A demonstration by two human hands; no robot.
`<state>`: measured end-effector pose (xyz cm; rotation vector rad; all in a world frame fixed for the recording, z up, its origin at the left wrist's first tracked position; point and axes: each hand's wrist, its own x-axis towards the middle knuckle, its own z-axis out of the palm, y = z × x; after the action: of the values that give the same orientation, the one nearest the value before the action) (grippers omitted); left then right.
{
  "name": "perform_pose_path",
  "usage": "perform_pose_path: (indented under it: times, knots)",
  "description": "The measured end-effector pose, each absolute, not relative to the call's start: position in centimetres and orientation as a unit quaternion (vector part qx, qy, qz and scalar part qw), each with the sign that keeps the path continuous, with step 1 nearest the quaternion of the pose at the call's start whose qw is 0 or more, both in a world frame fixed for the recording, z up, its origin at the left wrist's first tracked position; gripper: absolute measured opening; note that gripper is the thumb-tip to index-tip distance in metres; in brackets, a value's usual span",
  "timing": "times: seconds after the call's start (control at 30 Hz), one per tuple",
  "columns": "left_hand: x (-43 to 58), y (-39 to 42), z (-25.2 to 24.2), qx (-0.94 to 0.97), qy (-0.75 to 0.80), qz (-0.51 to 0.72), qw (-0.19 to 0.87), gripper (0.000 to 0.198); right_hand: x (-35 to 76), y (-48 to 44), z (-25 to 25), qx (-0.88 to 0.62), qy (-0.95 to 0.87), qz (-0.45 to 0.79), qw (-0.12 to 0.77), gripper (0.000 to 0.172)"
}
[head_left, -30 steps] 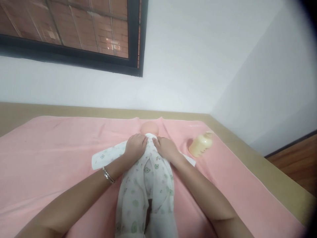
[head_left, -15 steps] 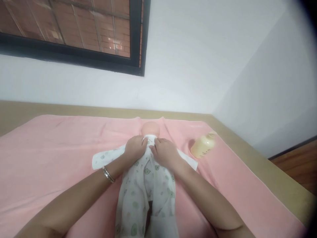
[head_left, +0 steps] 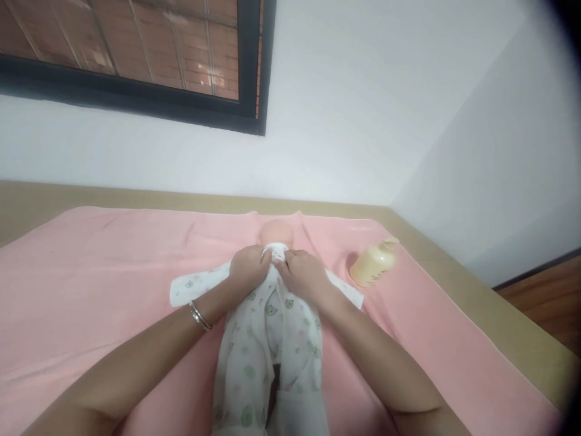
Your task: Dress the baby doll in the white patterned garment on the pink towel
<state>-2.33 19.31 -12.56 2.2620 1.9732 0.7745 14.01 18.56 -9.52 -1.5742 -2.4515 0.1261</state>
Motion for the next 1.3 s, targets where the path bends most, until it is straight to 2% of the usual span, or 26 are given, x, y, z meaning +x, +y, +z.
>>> perform_pose_path:
  times: [0.17, 0.3, 0.37, 0.5, 0.57, 0.77, 0.93, 1.0, 1.13, 1.3]
  knots:
    - [-2.2, 19.2, -12.6, 0.742, 0.597, 0.298, -0.054, 0.038, 14.8, 19.6, -9.3, -0.545, -0.817, 0.165, 0.088, 0.073]
    - [-2.5, 19.4, -12.8, 0.724, 0.633, 0.272, 0.041, 0.042, 14.3, 18.5, -9.2, -0.541, -0.828, 0.084, 0.120, 0.067]
    - [-2.5, 19.4, -12.8, 0.722, 0.636, 0.266, 0.048, 0.044, 14.0, 18.3, -9.1, -0.544, -0.827, 0.068, 0.126, 0.067]
    - [-2.2, 19.3, -12.7, 0.743, 0.599, 0.297, -0.036, 0.039, 14.6, 19.7, -8.8, -0.549, -0.809, 0.183, 0.106, 0.074]
    - [-2.2, 19.3, -12.6, 0.750, 0.585, 0.307, -0.041, 0.037, 14.9, 19.9, -8.6, -0.539, -0.805, 0.226, 0.102, 0.076]
    - [-2.3, 19.3, -12.3, 0.722, 0.641, 0.257, 0.052, 0.041, 14.7, 19.2, -8.6, -0.533, -0.823, 0.153, 0.121, 0.072]
    - [-2.0, 19.1, -12.2, 0.740, 0.601, 0.301, 0.014, 0.036, 15.1, 20.5, -9.3, -0.557, -0.798, 0.213, 0.090, 0.074]
    - [-2.1, 19.1, -12.2, 0.734, 0.606, 0.305, 0.024, 0.034, 14.9, 20.2, -9.4, -0.552, -0.807, 0.184, 0.101, 0.075]
    - [-2.3, 19.2, -12.1, 0.716, 0.646, 0.244, 0.103, 0.043, 14.4, 19.2, -9.2, -0.546, -0.820, 0.106, 0.132, 0.074]
    - [-2.0, 19.1, -12.3, 0.739, 0.611, 0.282, 0.023, 0.041, 14.8, 19.8, -8.9, -0.558, -0.805, 0.179, 0.089, 0.074]
